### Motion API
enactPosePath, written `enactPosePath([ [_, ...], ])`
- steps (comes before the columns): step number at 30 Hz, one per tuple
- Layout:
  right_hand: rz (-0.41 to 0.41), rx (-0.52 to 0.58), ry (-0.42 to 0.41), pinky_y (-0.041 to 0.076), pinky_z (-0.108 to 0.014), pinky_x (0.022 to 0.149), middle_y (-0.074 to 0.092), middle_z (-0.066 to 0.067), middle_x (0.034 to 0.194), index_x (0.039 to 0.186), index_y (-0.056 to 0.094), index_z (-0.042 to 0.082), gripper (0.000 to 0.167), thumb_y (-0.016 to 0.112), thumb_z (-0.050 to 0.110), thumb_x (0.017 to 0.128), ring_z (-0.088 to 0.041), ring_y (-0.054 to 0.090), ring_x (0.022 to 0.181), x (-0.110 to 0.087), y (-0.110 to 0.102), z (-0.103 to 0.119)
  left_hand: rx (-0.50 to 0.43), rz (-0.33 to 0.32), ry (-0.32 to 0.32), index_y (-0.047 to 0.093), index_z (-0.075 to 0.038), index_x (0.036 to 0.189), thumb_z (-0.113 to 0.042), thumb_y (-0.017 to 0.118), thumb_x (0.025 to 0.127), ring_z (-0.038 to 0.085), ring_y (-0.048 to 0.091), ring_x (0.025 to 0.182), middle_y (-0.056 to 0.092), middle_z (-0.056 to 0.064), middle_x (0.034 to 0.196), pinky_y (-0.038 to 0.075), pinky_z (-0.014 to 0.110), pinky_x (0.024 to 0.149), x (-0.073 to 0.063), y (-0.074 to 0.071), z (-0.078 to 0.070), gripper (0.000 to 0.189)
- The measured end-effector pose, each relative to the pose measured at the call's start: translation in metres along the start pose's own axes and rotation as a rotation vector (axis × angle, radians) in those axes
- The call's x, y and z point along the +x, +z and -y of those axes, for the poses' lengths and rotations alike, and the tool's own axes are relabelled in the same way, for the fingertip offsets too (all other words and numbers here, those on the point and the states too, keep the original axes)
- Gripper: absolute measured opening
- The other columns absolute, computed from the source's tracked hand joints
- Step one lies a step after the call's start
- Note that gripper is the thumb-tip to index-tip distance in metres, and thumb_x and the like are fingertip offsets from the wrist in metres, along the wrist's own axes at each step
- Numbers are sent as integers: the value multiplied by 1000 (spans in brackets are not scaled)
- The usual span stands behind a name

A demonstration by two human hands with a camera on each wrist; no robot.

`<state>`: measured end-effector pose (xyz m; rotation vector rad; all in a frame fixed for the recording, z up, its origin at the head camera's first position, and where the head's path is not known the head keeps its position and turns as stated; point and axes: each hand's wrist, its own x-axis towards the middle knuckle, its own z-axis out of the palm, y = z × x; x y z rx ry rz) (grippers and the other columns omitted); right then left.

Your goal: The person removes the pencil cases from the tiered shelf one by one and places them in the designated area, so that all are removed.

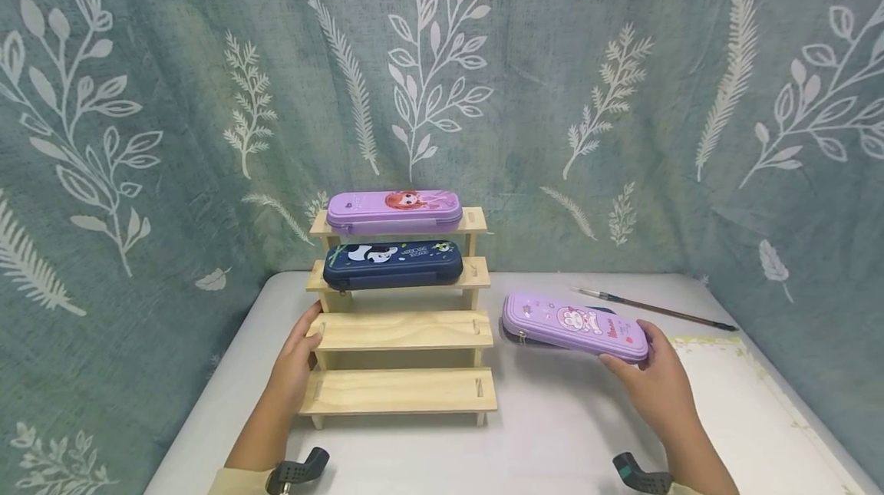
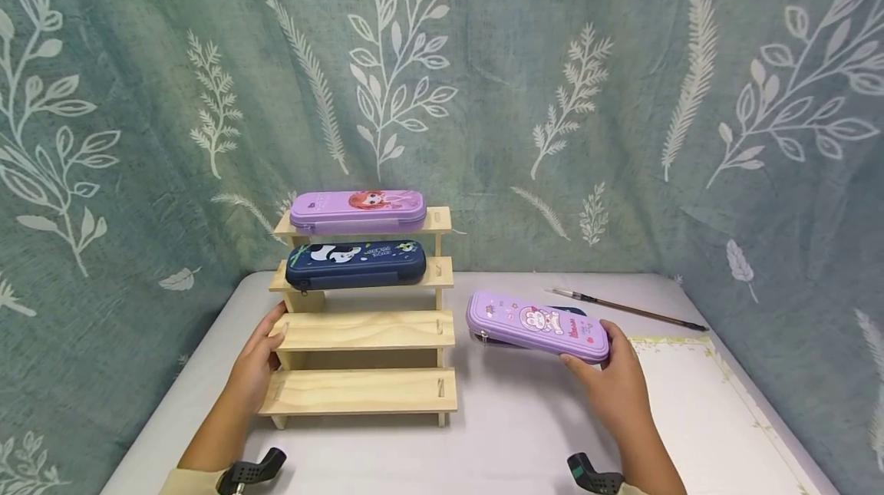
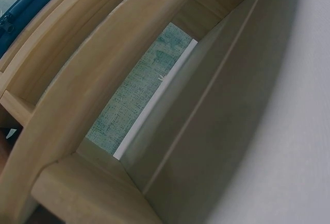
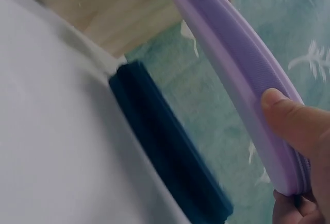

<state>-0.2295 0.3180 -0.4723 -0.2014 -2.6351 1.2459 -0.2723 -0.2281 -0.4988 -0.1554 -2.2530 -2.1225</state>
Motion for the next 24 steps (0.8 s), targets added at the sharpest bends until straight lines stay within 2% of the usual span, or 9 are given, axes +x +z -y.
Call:
enactPosePath([
  [4,13,-55,0,40,-66,112,37,-38,157,162,18,-9,113,80,52,89,-57,41,141,5,0,-18,-4,-3,-2,23,-20,168,-14,30,111,27,7,163,14,-2,176,9,59,130,0,0,1,58],
  [7,41,-82,-13,34,-68,115,36,-40,157,160,20,-12,114,82,50,88,-58,37,143,10,3,-28,-2,2,-6,22,-21,169,-15,30,111,27,7,163,13,-2,176,9,59,129,0,0,1,58],
  [11,93,-102,-2,24,-69,120,32,-38,160,160,21,-11,117,82,54,86,-57,27,149,12,12,-38,-5,3,-6,20,-19,169,-16,30,111,27,8,163,13,-1,176,11,58,130,0,-3,1,58],
  [14,128,-118,18,21,-70,120,29,-37,162,161,20,-9,119,82,58,84,-57,24,151,12,16,-41,-15,7,4,20,-17,169,-14,29,111,27,10,163,14,0,176,12,56,130,-2,-5,1,58],
  [21,180,-174,9,23,-72,118,30,-38,161,161,23,-8,122,81,63,80,-59,26,149,12,14,-53,-21,24,16,19,-18,169,-16,29,112,27,10,163,13,-1,176,12,57,130,-1,-4,4,58],
  [24,194,-187,33,23,-73,118,30,-37,161,161,22,-7,124,80,66,79,-59,25,149,11,11,-57,-17,18,7,20,-19,169,-17,30,112,27,8,163,13,-1,176,10,59,129,0,-2,3,58],
])
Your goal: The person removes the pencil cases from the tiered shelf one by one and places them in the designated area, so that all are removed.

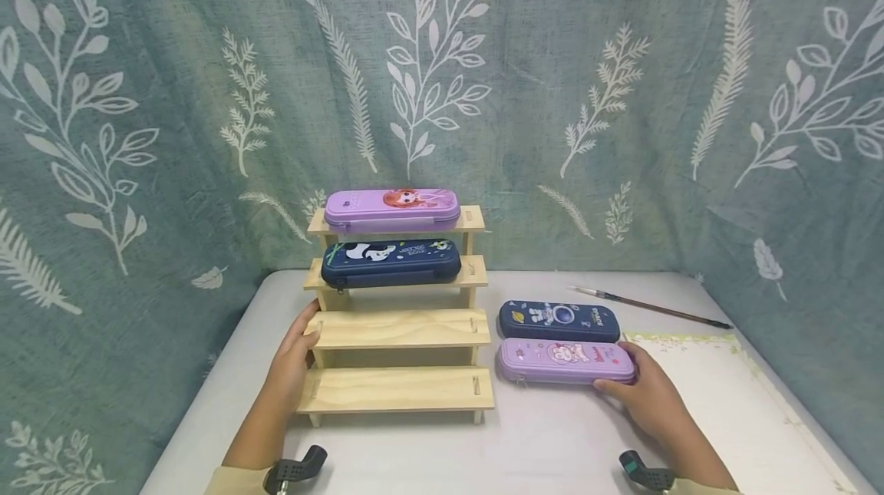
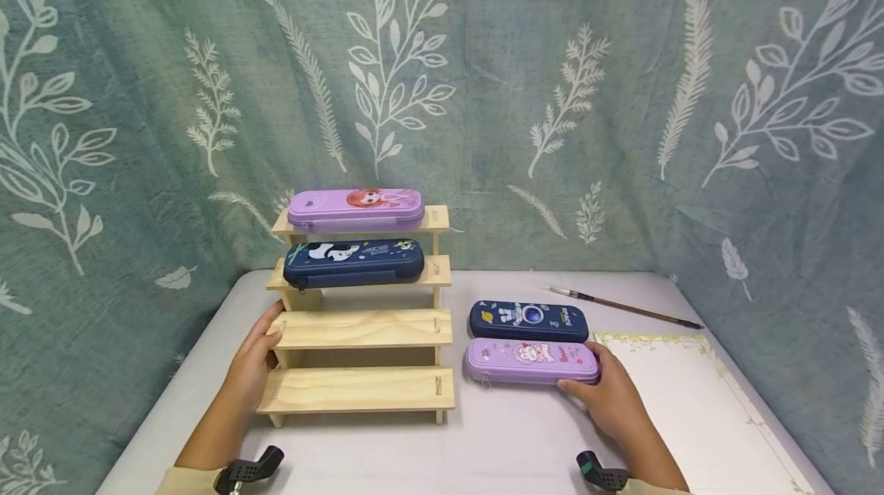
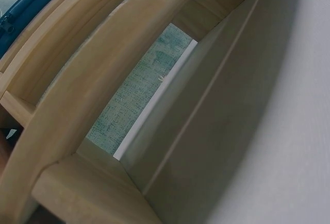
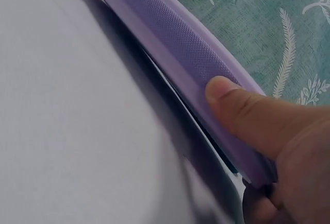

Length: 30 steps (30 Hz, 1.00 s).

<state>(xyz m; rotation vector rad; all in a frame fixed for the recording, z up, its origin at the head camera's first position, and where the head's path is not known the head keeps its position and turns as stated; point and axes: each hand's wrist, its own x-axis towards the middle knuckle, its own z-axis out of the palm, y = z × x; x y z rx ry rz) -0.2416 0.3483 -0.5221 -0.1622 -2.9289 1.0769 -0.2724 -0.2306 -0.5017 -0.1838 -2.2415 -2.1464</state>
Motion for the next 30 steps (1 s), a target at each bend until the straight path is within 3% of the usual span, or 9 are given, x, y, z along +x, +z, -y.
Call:
enactPosePath([
  [5,18,-21,80,20,-75,117,23,-38,164,165,14,-3,127,78,67,81,-61,20,150,-1,-3,-3,-1,2,0,21,-20,169,-17,31,112,27,9,163,14,-2,176,10,59,129,1,1,-2,58],
  [22,-27,-55,107,20,-75,117,23,-34,166,166,13,1,113,77,53,89,-59,21,151,0,4,8,-6,7,20,19,-18,169,-15,28,112,27,11,163,14,0,176,13,55,130,1,-2,-1,58],
  [30,-35,-57,162,17,-75,118,21,-33,166,167,11,4,113,75,55,90,-59,19,151,-1,4,7,-1,3,13,20,-18,169,-15,28,112,29,13,162,15,1,176,13,56,130,0,0,-1,58],
])
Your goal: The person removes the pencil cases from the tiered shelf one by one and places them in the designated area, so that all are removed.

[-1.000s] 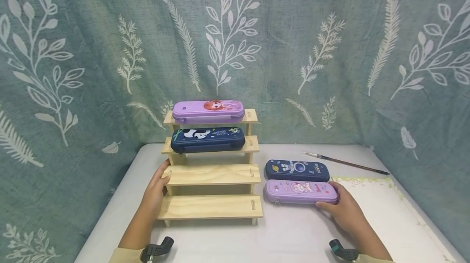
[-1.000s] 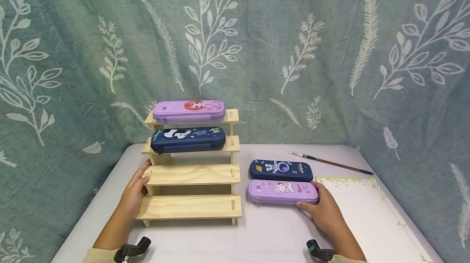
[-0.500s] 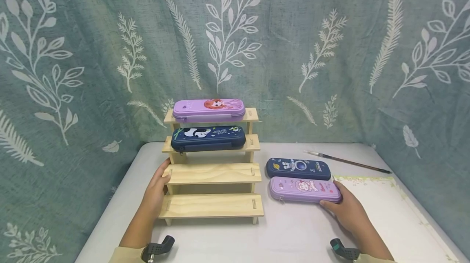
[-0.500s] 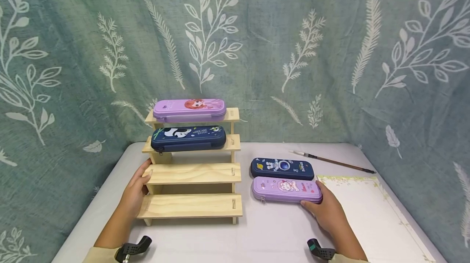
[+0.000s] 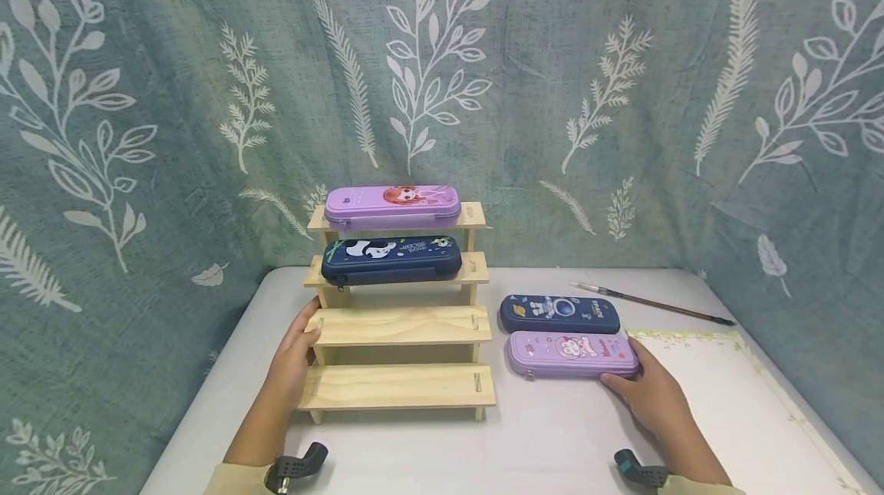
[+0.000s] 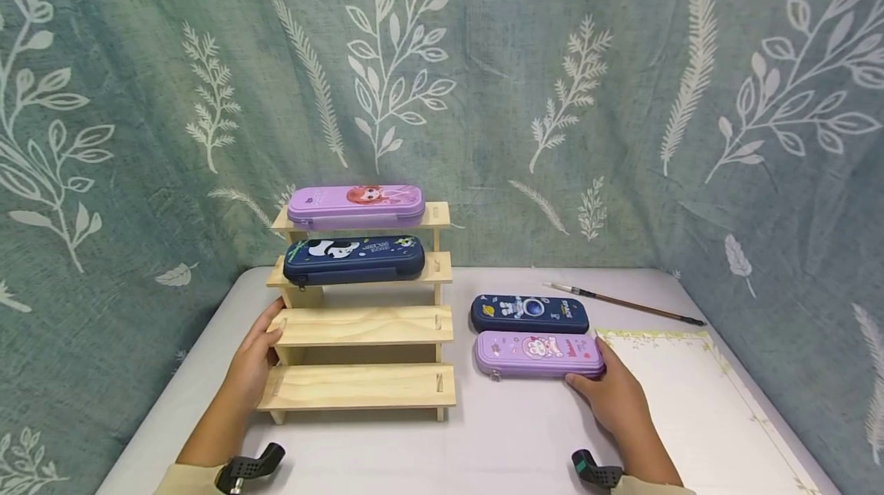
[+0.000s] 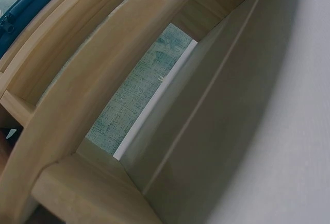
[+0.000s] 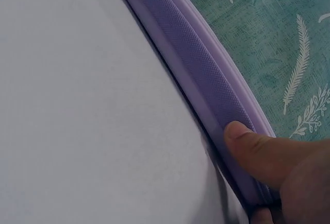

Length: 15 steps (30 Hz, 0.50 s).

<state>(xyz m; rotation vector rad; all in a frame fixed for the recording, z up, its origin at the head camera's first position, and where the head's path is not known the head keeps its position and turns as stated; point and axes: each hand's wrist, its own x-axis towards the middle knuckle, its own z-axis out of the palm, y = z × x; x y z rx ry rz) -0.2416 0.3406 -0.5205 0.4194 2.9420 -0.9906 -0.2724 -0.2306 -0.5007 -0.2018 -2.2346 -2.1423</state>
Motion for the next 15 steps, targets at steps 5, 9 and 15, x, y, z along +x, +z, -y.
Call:
enactPosePath([
  [5,-5,-8,-10,18,-75,117,22,-34,166,167,11,3,114,75,56,90,-60,20,150,-1,2,0,-1,-9,-8,21,-19,169,-15,29,112,28,13,162,16,1,176,12,56,130,0,0,0,58],
  [9,-10,-14,-13,19,-75,117,22,-34,165,167,11,2,114,75,56,90,-60,20,149,-1,2,1,-3,-2,-1,20,-19,169,-15,29,112,27,12,162,15,1,176,12,56,130,1,-1,1,58],
  [15,15,-10,-12,18,-75,117,19,-35,166,167,8,1,116,76,55,89,-61,18,150,-1,2,1,6,-1,-3,20,-20,169,-15,29,112,27,12,162,14,0,176,14,56,130,0,-1,1,58],
])
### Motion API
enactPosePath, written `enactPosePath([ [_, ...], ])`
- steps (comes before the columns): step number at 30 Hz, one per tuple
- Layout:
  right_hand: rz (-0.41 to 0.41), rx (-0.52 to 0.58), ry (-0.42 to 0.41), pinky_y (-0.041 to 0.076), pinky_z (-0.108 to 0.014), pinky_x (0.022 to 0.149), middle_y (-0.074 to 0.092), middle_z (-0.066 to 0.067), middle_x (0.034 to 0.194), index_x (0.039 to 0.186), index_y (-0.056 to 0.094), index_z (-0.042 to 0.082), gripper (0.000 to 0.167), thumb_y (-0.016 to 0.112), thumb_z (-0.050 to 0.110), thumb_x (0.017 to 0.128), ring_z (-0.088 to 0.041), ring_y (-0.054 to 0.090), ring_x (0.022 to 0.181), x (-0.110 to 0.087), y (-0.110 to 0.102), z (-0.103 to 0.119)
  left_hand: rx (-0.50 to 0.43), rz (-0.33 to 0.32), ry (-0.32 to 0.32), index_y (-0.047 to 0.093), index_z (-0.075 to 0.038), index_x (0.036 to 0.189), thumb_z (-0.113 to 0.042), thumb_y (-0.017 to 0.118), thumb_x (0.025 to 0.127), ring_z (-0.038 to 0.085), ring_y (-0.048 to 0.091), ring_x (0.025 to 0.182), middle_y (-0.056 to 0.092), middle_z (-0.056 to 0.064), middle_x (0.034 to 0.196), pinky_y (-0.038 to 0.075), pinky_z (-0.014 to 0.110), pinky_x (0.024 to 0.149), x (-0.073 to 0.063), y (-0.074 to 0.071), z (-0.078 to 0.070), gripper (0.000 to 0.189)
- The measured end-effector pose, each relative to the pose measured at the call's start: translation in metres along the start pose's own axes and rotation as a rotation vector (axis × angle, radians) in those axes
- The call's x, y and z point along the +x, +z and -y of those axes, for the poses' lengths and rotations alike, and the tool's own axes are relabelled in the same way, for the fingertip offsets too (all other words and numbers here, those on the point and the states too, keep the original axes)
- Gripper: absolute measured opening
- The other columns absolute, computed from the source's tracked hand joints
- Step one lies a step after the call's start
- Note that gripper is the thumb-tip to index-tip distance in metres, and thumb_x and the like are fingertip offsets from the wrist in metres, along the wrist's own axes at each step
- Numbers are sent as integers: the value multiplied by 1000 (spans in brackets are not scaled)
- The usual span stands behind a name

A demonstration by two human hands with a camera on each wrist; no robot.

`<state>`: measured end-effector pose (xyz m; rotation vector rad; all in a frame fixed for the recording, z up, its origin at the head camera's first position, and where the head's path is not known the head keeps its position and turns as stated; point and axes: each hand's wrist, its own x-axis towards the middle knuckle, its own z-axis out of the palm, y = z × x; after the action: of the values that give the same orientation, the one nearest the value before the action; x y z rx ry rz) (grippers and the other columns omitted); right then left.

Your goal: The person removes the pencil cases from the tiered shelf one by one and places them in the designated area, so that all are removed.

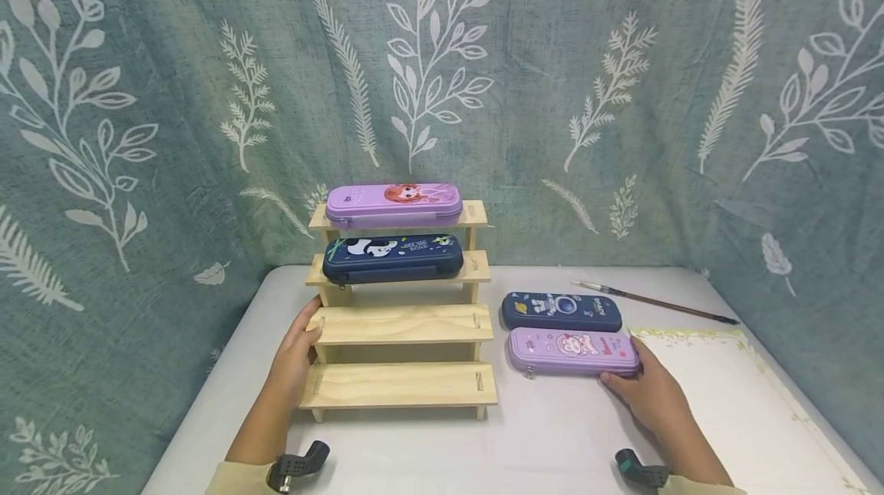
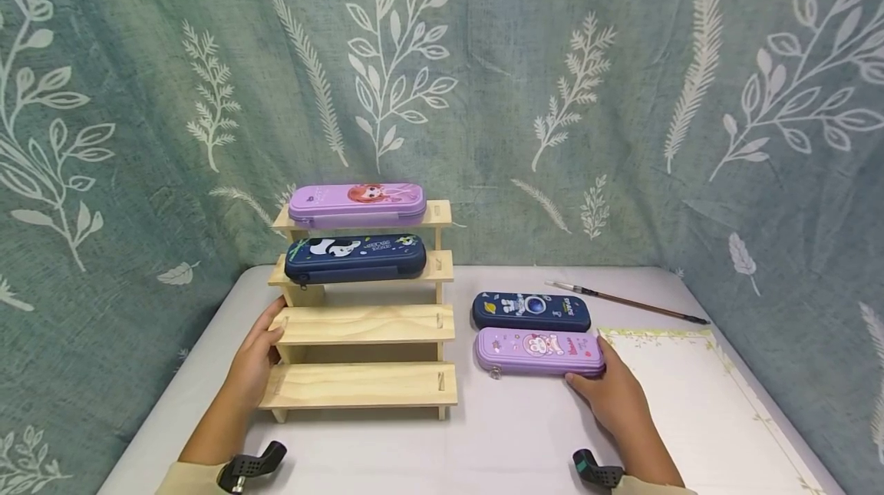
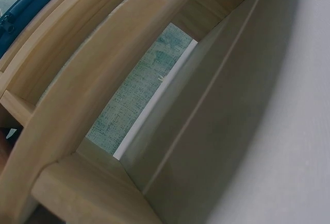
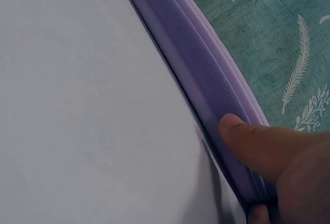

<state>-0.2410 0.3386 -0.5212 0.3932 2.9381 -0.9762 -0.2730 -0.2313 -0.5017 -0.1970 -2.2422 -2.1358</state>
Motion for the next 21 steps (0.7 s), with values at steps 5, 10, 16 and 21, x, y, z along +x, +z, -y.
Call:
enactPosePath([
  [5,26,5,-3,17,-75,117,16,-36,166,167,4,1,124,75,63,87,-61,17,150,0,0,-3,-6,-4,-3,20,-20,169,-16,29,112,28,12,162,15,1,176,13,58,129,-1,1,1,58],
  [10,31,15,-19,17,-75,118,16,-37,166,166,4,-1,125,76,63,87,-61,17,150,0,1,-5,-6,-4,-7,20,-20,169,-16,30,112,29,11,163,14,1,176,12,58,129,-1,1,1,58],
  [16,-15,31,-83,18,-74,119,17,-41,163,164,6,-7,124,78,59,87,-62,18,149,-2,1,3,5,-25,-37,21,-23,169,-17,32,111,26,7,163,14,-3,176,8,62,129,-1,2,-2,59],
  [21,-58,38,-111,20,-73,119,22,-43,160,162,12,-11,122,78,58,87,-63,21,148,-6,0,10,14,-37,-56,22,-23,169,-17,33,111,26,7,163,14,-4,176,7,62,129,0,2,-2,59],
])
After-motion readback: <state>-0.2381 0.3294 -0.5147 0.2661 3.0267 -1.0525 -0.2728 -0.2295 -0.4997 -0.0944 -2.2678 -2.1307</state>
